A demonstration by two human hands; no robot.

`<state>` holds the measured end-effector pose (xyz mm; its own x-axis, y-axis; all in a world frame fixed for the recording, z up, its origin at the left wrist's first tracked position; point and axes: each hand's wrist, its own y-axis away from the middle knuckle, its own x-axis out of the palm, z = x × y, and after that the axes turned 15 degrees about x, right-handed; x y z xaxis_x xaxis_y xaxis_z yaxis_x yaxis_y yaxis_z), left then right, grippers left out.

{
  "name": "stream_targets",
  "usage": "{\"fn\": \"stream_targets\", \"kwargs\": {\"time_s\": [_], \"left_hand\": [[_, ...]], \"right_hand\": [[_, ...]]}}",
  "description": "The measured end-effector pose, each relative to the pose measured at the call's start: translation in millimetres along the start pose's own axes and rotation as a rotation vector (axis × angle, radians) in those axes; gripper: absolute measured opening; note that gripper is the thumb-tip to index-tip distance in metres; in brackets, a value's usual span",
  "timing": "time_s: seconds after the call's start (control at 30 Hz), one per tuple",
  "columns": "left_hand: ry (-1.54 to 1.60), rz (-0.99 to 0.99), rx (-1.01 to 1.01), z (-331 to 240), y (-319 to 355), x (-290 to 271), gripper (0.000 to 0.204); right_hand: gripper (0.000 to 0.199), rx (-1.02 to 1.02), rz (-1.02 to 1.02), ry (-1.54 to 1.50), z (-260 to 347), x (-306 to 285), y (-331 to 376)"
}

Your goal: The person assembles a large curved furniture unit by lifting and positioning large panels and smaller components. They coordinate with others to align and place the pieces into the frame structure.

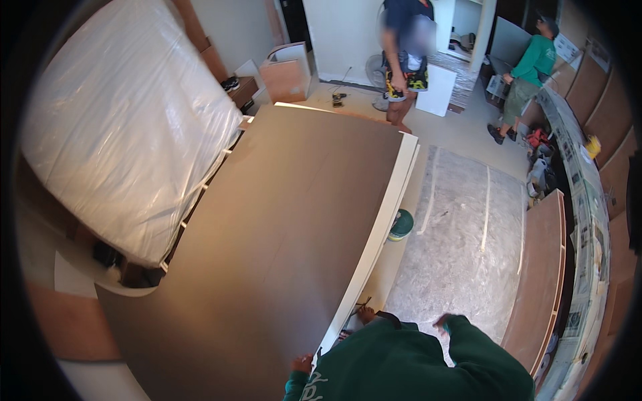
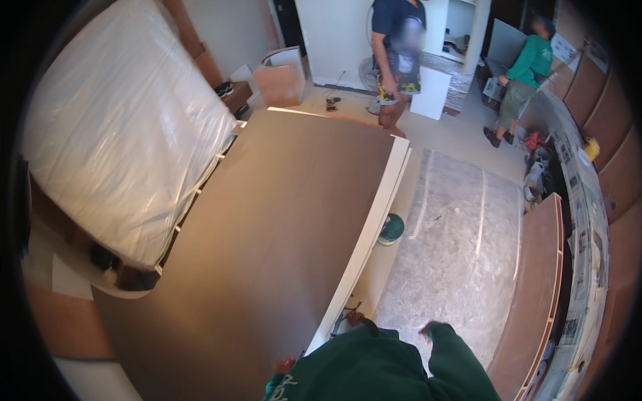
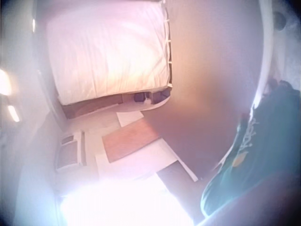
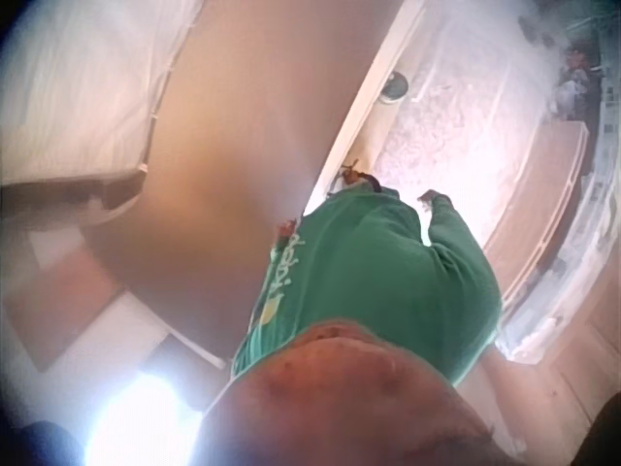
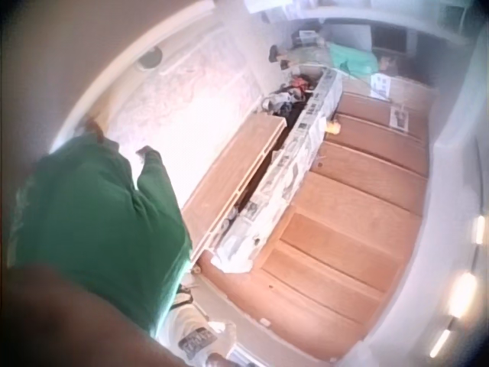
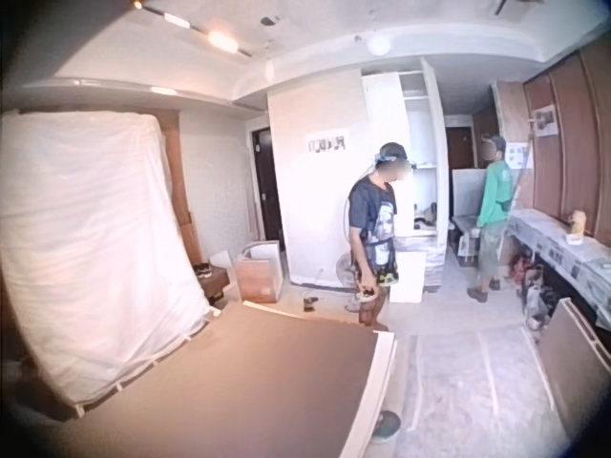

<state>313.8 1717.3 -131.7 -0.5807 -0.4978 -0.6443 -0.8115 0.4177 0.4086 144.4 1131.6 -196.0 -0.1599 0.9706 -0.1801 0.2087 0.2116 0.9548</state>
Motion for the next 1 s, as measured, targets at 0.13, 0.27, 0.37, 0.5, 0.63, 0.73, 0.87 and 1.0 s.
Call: {"fn": "stream_targets", "kwargs": {"time_s": [0.13, 0.27, 0.37, 0.5, 0.63, 0.73, 0.87, 1.0], "left_hand": [[-0.146, 0.138, 0.063, 57.2, -13.6, 41.1, 0.050], [-0.235, 0.238, 0.147, 61.0, -29.0, 38.4, 0.052], [-0.275, 0.341, 0.171, 30.7, -51.3, 6.6, 0.047], [-0.186, 0.210, 0.083, 16.0, -89.0, -3.4, 0.045], [-0.427, 0.288, 0.376, 4.5, -118.4, -11.8, 0.053], [-0.037, 0.136, -0.042, -7.9, -119.8, 6.0, 0.067], [0.001, 0.170, -0.070, -17.1, -115.7, 24.6, 0.069], [-0.006, 0.216, -0.065, -28.7, -116.9, 36.8, 0.071]], "right_hand": [[0.041, 0.113, -0.033, -0.081, -50.3, 7.6, 62.4], [0.036, -0.035, -0.023, -0.365, -50.3, 3.5, 48.3], [0.033, -0.298, -0.135, -0.353, -38.8, -1.4, 35.2], [0.035, -0.442, -0.211, -0.325, -25.9, -3.3, 19.8], [0.037, -0.421, -0.236, -0.177, -5.1, -20.0, 28.4], [0.038, -0.320, -0.235, -0.115, -8.4, -25.3, 21.3], [0.040, -0.280, -0.221, -0.075, -16.2, -33.2, 10.3], [0.042, -0.243, -0.442, -0.198, -15.8, -36.9, 16.8]]}}
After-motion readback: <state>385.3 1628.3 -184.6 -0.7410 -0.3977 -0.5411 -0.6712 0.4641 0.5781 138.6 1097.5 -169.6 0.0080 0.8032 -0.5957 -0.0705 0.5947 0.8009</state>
